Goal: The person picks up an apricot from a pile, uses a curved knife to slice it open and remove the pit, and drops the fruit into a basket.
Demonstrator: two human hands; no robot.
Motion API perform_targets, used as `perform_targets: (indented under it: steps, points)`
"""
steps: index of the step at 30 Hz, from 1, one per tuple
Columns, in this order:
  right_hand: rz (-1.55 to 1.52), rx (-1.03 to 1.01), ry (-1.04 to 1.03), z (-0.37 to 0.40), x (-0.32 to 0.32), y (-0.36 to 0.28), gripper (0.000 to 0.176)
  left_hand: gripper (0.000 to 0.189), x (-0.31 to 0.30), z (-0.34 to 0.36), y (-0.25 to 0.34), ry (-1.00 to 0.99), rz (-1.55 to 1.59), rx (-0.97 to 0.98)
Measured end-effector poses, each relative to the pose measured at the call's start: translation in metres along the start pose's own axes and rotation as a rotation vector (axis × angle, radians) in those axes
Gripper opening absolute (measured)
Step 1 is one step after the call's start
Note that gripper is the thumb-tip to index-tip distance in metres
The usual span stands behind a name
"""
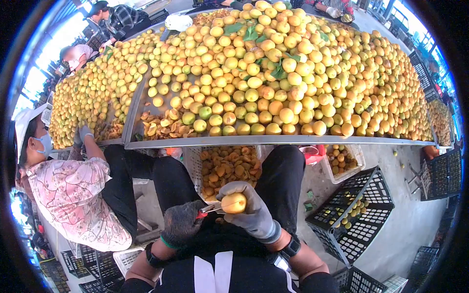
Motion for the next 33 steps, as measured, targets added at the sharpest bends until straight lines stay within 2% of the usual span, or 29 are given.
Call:
perform_targets:
  steps: [4,6,7,8,10,11,13,14,16,18,19,21,23,24,26,28,30,31,32,33]
  points:
    - [0.080,0.019,-0.040,0.004,0.002,-0.002,0.053,0.032,0.011,0.007,-0.005,-0.045,0.041,-0.006]
    - [0.140,-0.030,-0.111,0.008,0.012,-0.009,0.051,0.023,0.015,0.009,-0.001,-0.006,0.013,0.114]
    - [0.055,0.056,-0.069,0.009,0.016,-0.011,0.050,0.023,0.017,0.008,-0.002,-0.003,0.010,0.114]
    - [0.055,0.053,-0.071,0.009,0.016,-0.007,0.050,0.024,0.017,0.007,-0.001,0.009,0.008,0.112]
    - [-0.353,0.196,-0.076,0.006,0.015,0.010,0.050,0.024,0.018,0.007,-0.001,0.026,0.003,0.107]
    - [-0.352,0.193,-0.082,0.003,0.019,0.012,0.050,0.025,0.018,0.006,-0.002,0.064,-0.001,0.127]
    - [-0.600,0.222,-0.002,-0.002,0.023,0.017,0.051,0.026,0.021,0.005,-0.005,0.105,-0.007,0.145]
    - [-0.600,0.221,-0.006,-0.002,0.023,0.020,0.051,0.028,0.024,0.005,-0.008,0.097,0.019,0.108]
    - [-0.200,0.204,0.126,-0.008,0.009,0.029,0.056,0.030,0.023,0.001,-0.010,0.105,0.044,0.076]
    - [-0.184,0.180,0.110,-0.008,0.003,0.033,0.060,0.034,0.017,0.001,-0.007,0.074,0.026,0.039]
    - [-0.271,0.187,0.053,-0.008,0.005,0.032,0.062,0.034,0.016,0.003,-0.003,0.075,0.026,0.038]
    - [-0.351,0.190,-0.014,-0.009,0.008,0.035,0.064,0.035,0.026,0.004,0.001,-0.080,0.154,-0.094]
    - [-0.670,0.229,-0.145,-0.009,0.020,0.039,0.069,0.036,0.022,0.003,0.007,-0.092,0.167,-0.129]
    - [-0.669,0.226,-0.152,-0.009,0.021,0.037,0.069,0.037,0.020,0.002,0.006,-0.112,0.181,-0.160]
    - [-0.586,0.264,-0.085,-0.012,0.022,0.037,0.071,0.039,0.024,-0.003,-0.006,-0.092,0.157,-0.154]
    - [-0.480,0.214,-0.071,-0.015,0.018,0.034,0.072,0.041,0.027,-0.004,-0.015,-0.076,0.130,-0.148]
    - [-0.138,0.136,0.049,-0.014,0.006,0.033,0.071,0.041,0.032,-0.001,-0.017,-0.111,0.101,-0.163]
    - [-0.324,0.186,-0.017,-0.010,0.009,0.037,0.065,0.041,0.033,-0.001,-0.017,-0.106,0.100,-0.164]
    - [-0.322,0.188,-0.016,-0.009,0.009,0.044,0.065,0.042,0.035,0.000,-0.015,-0.111,0.116,-0.154]
    - [-0.540,0.240,-0.024,-0.009,0.012,0.053,0.062,0.044,0.037,0.001,-0.012,-0.116,0.134,-0.145]
Point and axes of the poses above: each hand's wrist, its own z-axis away from the middle knuckle, its own x-axis out of the palm, y = z × x, the point moved 6 cm from there along -z, towards the middle knuckle, and after that the axes turned 11 degrees about y, right-handed, at the moved point
